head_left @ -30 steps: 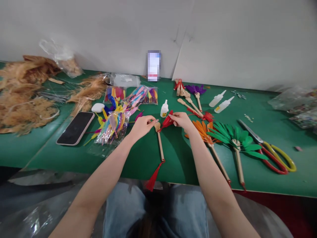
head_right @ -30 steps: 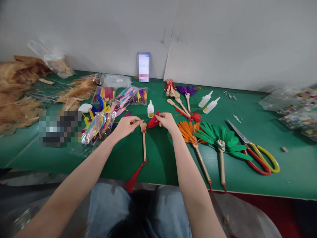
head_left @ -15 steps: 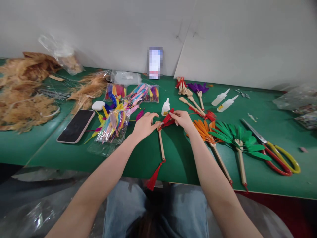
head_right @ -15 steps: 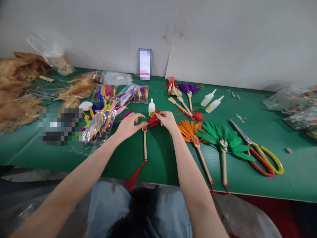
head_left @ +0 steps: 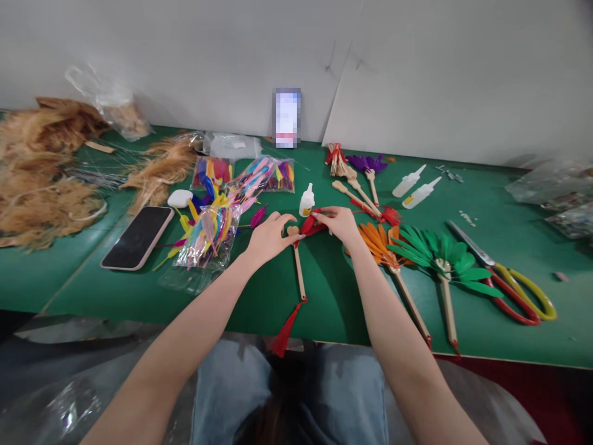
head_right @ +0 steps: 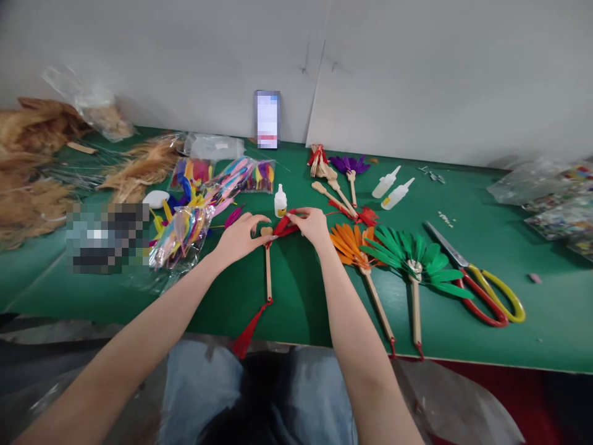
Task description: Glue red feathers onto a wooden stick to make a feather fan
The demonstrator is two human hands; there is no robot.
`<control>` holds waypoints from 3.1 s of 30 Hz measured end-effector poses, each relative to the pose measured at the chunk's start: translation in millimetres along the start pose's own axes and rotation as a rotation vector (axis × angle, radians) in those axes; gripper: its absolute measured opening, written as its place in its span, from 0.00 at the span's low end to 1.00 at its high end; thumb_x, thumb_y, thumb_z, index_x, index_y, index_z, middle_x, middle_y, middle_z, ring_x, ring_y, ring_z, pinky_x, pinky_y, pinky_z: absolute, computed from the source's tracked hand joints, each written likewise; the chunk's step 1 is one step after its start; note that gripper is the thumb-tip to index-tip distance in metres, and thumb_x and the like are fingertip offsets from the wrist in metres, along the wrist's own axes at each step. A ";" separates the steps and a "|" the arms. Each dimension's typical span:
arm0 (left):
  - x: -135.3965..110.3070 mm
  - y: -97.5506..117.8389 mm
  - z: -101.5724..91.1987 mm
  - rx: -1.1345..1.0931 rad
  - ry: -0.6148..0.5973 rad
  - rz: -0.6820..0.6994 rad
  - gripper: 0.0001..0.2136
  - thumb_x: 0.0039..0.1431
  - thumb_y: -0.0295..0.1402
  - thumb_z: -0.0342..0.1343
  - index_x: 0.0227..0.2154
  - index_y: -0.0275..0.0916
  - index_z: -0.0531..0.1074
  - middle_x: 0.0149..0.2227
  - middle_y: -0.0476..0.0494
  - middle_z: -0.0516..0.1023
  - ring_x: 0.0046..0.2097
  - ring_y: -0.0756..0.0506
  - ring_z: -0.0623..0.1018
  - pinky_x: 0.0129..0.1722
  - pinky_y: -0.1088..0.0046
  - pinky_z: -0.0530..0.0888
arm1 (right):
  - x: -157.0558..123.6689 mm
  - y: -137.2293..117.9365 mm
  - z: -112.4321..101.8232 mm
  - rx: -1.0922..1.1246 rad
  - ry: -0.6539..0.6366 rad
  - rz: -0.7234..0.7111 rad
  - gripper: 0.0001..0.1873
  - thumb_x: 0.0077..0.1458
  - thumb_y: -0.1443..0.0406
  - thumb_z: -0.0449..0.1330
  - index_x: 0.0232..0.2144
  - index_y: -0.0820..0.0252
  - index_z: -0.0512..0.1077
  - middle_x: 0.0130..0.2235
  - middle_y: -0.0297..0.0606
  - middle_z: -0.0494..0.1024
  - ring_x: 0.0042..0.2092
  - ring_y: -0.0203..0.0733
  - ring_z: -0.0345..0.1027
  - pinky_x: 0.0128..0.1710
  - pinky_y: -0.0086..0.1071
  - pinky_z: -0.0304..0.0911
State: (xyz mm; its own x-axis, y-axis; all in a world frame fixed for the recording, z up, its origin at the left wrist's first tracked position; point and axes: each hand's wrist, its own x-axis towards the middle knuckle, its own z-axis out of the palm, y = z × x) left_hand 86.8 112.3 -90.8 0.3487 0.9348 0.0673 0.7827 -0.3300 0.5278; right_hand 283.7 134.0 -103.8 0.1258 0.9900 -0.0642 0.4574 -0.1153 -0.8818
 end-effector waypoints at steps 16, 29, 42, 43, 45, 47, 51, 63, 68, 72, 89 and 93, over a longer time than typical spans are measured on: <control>0.3 -1.5 0.9 -0.026 0.003 0.007 0.20 0.52 0.49 0.57 0.44 0.45 0.70 0.33 0.50 0.65 0.29 0.52 0.69 0.28 0.75 0.65 | -3.3 0.7 -9.1 -0.094 0.206 -0.081 0.18 0.51 0.52 0.57 0.27 0.62 0.74 0.20 0.37 0.74 0.20 0.38 0.63 0.24 0.31 0.58; 0.3 -0.2 0.7 -0.013 -0.011 0.011 0.20 0.51 0.49 0.58 0.43 0.45 0.70 0.33 0.50 0.65 0.30 0.51 0.70 0.28 0.75 0.65 | -3.3 5.8 -5.3 -0.323 0.233 -0.039 0.17 0.48 0.52 0.61 0.29 0.59 0.73 0.24 0.37 0.74 0.28 0.43 0.68 0.30 0.33 0.58; -0.5 1.9 2.1 -0.034 0.015 0.018 0.14 0.56 0.45 0.54 0.41 0.44 0.70 0.34 0.49 0.65 0.30 0.52 0.69 0.28 0.75 0.65 | -1.2 9.3 -4.4 -0.287 0.245 -0.071 0.16 0.52 0.53 0.58 0.22 0.58 0.69 0.27 0.41 0.77 0.31 0.46 0.70 0.33 0.35 0.61; -0.5 2.1 2.0 -0.044 0.024 0.023 0.13 0.57 0.45 0.54 0.40 0.43 0.70 0.33 0.49 0.65 0.30 0.52 0.69 0.28 0.75 0.65 | -1.0 9.0 -5.0 -0.269 0.245 -0.079 0.16 0.52 0.53 0.57 0.22 0.58 0.69 0.27 0.41 0.77 0.31 0.46 0.70 0.33 0.35 0.61; -0.1 2.7 2.0 -0.057 0.036 0.041 0.12 0.57 0.44 0.54 0.39 0.43 0.71 0.34 0.49 0.65 0.31 0.52 0.69 0.30 0.75 0.66 | -0.5 8.1 -6.5 -0.231 0.265 -0.097 0.16 0.53 0.53 0.56 0.23 0.58 0.70 0.27 0.42 0.77 0.32 0.45 0.70 0.34 0.35 0.62; 1.3 4.5 2.3 -0.053 0.034 0.058 0.12 0.56 0.43 0.55 0.39 0.43 0.71 0.34 0.49 0.65 0.32 0.52 0.70 0.32 0.75 0.67 | 0.0 6.9 -8.6 -0.201 0.305 -0.109 0.16 0.54 0.54 0.55 0.25 0.59 0.71 0.27 0.41 0.77 0.31 0.45 0.70 0.35 0.34 0.62; 7.8 16.0 4.6 0.053 0.006 0.077 0.14 0.56 0.45 0.55 0.39 0.41 0.70 0.39 0.47 0.66 0.35 0.50 0.72 0.31 0.75 0.67 | 0.3 4.6 -12.5 -0.170 0.376 -0.094 0.15 0.56 0.56 0.53 0.30 0.60 0.71 0.26 0.40 0.76 0.29 0.43 0.69 0.35 0.34 0.61; 16.9 38.5 16.7 0.269 -0.121 0.047 0.13 0.59 0.44 0.51 0.35 0.38 0.65 0.37 0.45 0.73 0.34 0.45 0.75 0.25 0.73 0.62 | 5.5 12.2 -18.8 -0.064 0.459 -0.103 0.14 0.57 0.58 0.50 0.37 0.61 0.70 0.26 0.39 0.73 0.28 0.43 0.68 0.34 0.34 0.61; 18.5 34.8 10.6 0.131 -0.081 0.037 0.09 0.58 0.40 0.54 0.30 0.40 0.65 0.29 0.48 0.71 0.31 0.47 0.72 0.24 0.74 0.59 | 7.0 13.2 -19.4 -0.053 0.457 -0.099 0.13 0.57 0.60 0.50 0.37 0.61 0.70 0.26 0.40 0.74 0.29 0.44 0.68 0.35 0.34 0.61; 18.3 33.0 5.6 -0.007 -0.063 0.006 0.09 0.57 0.37 0.54 0.26 0.39 0.63 0.23 0.52 0.67 0.27 0.50 0.69 0.24 0.74 0.59 | 5.2 11.5 -18.9 -0.071 0.453 -0.101 0.12 0.57 0.61 0.50 0.37 0.61 0.70 0.26 0.39 0.73 0.29 0.43 0.68 0.35 0.34 0.62; 18.6 13.2 -19.8 -0.517 -0.122 -0.050 0.10 0.54 0.38 0.53 0.25 0.38 0.64 0.23 0.51 0.68 0.25 0.53 0.67 0.26 0.76 0.63 | -13.8 -8.8 -20.9 0.175 0.059 -0.086 0.24 0.50 0.46 0.56 0.22 0.61 0.73 0.18 0.33 0.68 0.18 0.32 0.57 0.21 0.28 0.53; 13.6 20.7 -25.6 -0.659 -0.251 -0.037 0.12 0.55 0.40 0.54 0.25 0.37 0.63 0.20 0.52 0.67 0.22 0.54 0.65 0.23 0.77 0.62 | -24.2 -18.2 -10.4 0.398 -0.295 0.047 0.26 0.44 0.43 0.60 0.20 0.62 0.70 0.20 0.33 0.70 0.16 0.26 0.52 0.15 0.25 0.43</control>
State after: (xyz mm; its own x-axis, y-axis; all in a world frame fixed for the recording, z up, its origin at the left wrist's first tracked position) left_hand 94.6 121.6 -57.3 0.4984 0.8591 -0.1167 0.3488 -0.0755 0.9342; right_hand 281.5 111.3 -81.3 -0.1423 0.9720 -0.1868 0.0780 -0.1771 -0.9811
